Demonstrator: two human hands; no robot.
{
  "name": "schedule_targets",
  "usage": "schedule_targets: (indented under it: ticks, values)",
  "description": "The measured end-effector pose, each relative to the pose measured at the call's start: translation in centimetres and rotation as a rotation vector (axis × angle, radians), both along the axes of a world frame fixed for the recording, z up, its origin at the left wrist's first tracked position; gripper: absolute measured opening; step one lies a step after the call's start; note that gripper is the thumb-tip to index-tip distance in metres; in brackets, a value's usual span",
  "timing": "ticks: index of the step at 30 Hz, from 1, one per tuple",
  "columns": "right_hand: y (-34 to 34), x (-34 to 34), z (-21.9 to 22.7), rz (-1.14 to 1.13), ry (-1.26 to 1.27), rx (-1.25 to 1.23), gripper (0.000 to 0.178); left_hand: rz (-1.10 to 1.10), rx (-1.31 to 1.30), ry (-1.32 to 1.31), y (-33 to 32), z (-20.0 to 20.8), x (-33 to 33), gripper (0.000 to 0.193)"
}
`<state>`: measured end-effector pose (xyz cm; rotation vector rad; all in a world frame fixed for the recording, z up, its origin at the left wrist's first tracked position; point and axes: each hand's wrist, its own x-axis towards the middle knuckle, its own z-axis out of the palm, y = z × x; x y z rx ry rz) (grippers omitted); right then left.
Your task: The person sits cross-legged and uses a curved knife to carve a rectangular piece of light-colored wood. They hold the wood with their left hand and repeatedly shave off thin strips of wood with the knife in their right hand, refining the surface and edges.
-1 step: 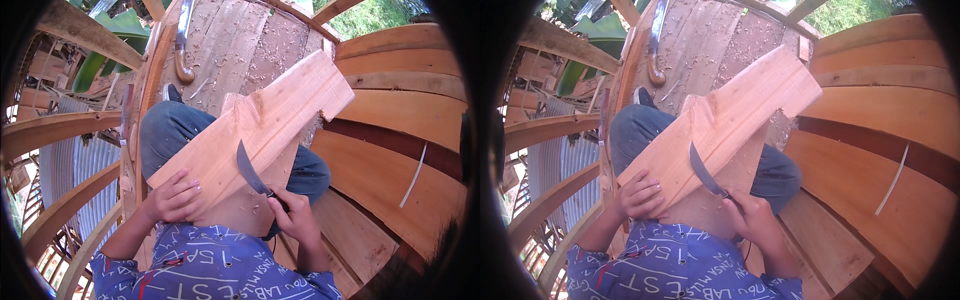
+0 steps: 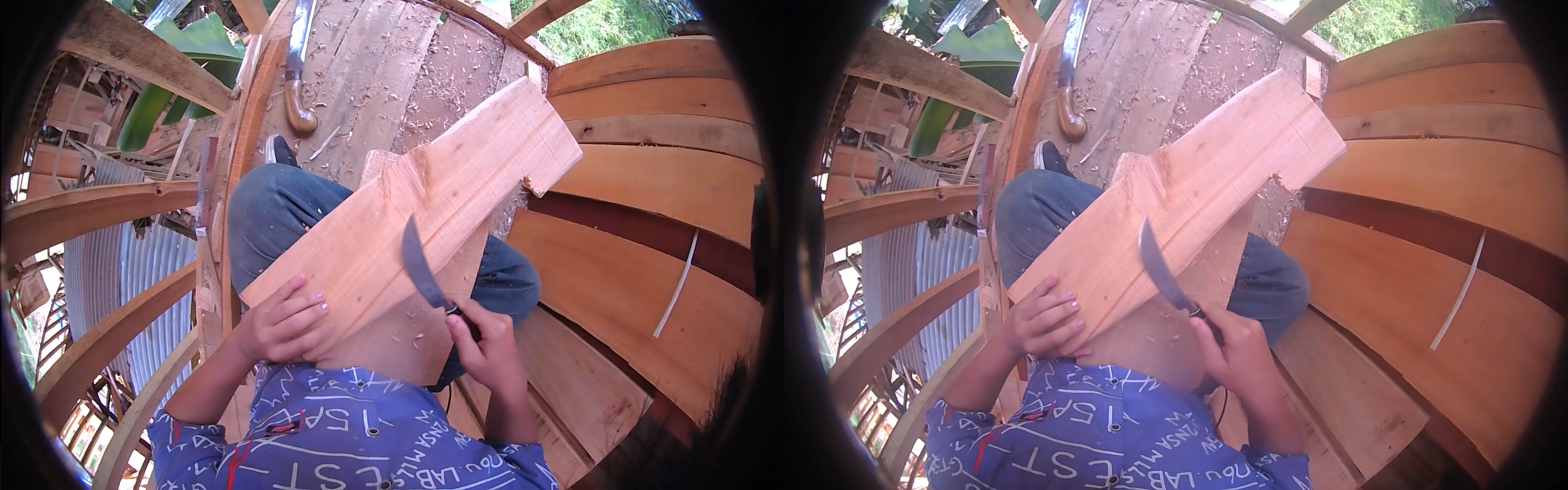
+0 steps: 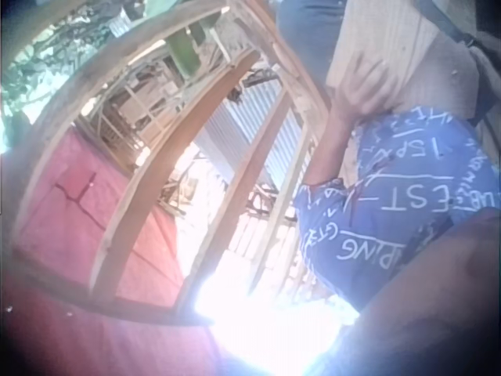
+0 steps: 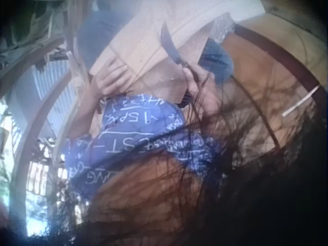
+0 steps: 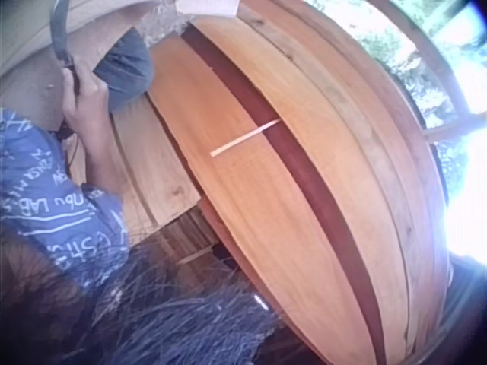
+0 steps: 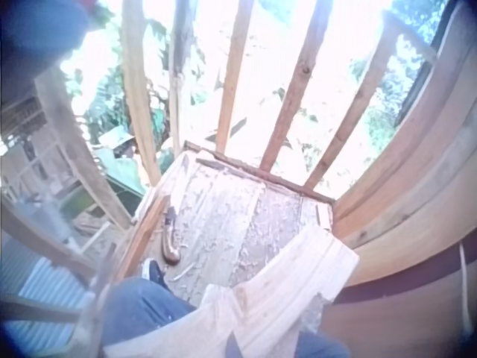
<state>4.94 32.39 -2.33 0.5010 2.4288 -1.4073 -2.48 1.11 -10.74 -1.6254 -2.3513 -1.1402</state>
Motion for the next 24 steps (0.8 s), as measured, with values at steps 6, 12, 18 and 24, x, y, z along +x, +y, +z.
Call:
schedule_targets:
  ticks: [6, 12, 18, 24]
  values:
    - [0.1, 0.1, -0.1, -0.076, 0.075, 0.213, 0.026, 0.002, 0.005, 0.005, -0.1, -0.1, 0.0, 0.037]
    - [-1.4, 1.2, -0.2, 0.13, 0.055, 0.075, 0.024, 0.006, 0.0, 0.012, 0.0, -0.1, -0.1, 0.035]
    - [0.8, 0.5, -0.6, -0.219, 0.145, 0.227, 0.019, 0.018, 0.021, 0.004, 0.0, -0.4, 0.0, 0.03]
    - [-0.2, 1.3, -1.7, -0.08, 0.188, 0.28, 0.019, 0.008, 0.021, -0.005, -0.1, -0.5, 0.1, 0.02]
